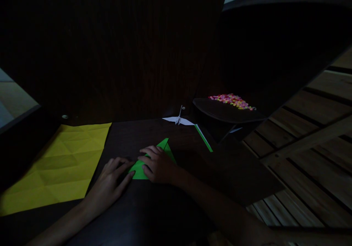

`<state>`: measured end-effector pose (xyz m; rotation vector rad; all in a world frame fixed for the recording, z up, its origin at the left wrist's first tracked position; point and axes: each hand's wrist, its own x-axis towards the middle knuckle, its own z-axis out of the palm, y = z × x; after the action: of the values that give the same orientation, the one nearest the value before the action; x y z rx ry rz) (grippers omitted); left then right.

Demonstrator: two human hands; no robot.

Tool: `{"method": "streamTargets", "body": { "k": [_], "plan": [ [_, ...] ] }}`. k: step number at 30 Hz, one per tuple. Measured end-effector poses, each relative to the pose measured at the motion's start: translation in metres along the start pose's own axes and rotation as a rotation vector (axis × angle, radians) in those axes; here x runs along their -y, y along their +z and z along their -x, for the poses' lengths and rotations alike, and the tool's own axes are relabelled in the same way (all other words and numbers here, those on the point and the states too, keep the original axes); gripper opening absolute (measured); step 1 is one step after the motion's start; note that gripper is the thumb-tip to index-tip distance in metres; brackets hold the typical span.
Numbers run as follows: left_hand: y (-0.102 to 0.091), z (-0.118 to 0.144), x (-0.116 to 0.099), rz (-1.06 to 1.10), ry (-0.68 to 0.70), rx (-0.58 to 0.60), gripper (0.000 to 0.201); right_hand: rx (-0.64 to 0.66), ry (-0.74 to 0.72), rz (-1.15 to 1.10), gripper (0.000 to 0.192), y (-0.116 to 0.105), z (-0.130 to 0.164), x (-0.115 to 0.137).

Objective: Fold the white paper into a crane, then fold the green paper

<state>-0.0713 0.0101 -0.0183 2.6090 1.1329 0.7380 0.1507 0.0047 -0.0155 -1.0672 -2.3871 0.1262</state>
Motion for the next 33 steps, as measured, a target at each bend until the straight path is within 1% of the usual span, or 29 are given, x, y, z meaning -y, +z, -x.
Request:
{"method": "streamTargets", "body": {
  "k": [4, 7, 14, 18, 22, 25, 27, 30, 33],
  "plan": [
    [-0.001, -0.001, -0.002, 0.047, -0.060, -0.007, 0.024, 0.007, -0.010, -0.019, 0.027, 0.001, -0.002, -0.001],
    [-0.003, -0.002, -0.003, 0.083, -0.072, -0.002, 0.023, 0.011, -0.013, -0.011, 0.026, 0.000, -0.004, -0.001],
    [-0.004, -0.005, -0.002, 0.168, -0.123, 0.050, 0.017, 0.047, -0.018, 0.066, 0.033, -0.001, -0.007, -0.001],
    [-0.002, -0.006, -0.001, 0.198, -0.148, 0.069, 0.014, 0.028, -0.054, 0.074, 0.030, 0.000, -0.007, -0.003],
    [-0.002, -0.006, -0.002, 0.233, -0.155, 0.043, 0.010, -0.028, -0.135, 0.116, 0.025, -0.002, -0.009, -0.002],
    [-0.003, -0.007, -0.001, 0.243, -0.116, -0.003, 0.009, -0.051, -0.239, 0.239, 0.015, -0.004, -0.011, -0.001],
    [-0.004, -0.007, 0.000, 0.214, -0.073, -0.035, 0.008, -0.066, -0.286, 0.326, 0.015, -0.006, -0.013, 0.000],
    [-0.006, -0.006, 0.003, 0.160, 0.012, -0.062, 0.012, -0.053, -0.285, 0.399, 0.021, -0.006, -0.013, 0.001],
    [-0.007, -0.005, 0.003, 0.126, 0.126, -0.017, 0.015, 0.047, -0.225, 0.392, 0.019, -0.003, -0.010, 0.002]
  ]
}}
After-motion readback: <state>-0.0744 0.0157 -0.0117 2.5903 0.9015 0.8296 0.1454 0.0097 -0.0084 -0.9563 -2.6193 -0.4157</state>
